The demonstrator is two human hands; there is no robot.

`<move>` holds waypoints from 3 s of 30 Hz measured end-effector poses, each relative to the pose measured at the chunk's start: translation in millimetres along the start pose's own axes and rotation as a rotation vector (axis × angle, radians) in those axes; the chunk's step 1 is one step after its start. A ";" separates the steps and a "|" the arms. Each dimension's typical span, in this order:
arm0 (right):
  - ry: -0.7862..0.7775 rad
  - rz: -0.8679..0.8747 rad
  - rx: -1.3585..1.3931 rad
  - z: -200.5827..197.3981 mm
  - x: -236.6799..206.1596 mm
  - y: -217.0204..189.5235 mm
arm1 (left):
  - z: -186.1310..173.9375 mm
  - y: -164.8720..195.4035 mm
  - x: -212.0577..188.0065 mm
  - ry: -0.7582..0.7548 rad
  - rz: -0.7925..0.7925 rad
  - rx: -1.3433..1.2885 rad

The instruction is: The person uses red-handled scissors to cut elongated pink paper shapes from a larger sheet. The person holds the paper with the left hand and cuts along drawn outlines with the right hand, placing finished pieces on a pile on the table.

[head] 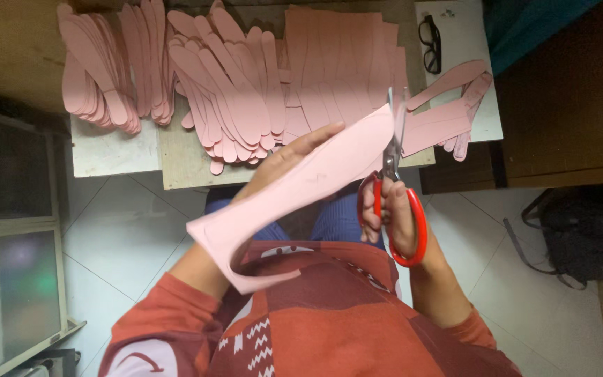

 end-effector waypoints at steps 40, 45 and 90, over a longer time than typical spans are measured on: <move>-0.029 -0.047 -0.093 30.4 -3.9 17.1 | 17.9 -37.6 -29.6 0.624 0.159 0.111; -0.053 -0.021 -0.125 27.6 -6.4 12.4 | 15.3 -28.4 -29.7 0.630 0.170 0.165; -0.029 0.027 -0.418 30.5 -17.4 -0.1 | 20.1 -7.4 -21.4 0.448 0.198 0.317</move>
Point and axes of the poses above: each hand's wrist, its own x-axis towards the middle knuckle, its own z-axis out of the palm, y = z × x, the point moved 4 cm from there along x, towards the middle knuckle, and after that the axes turned 9 degrees about z, right-handed, at the moved point
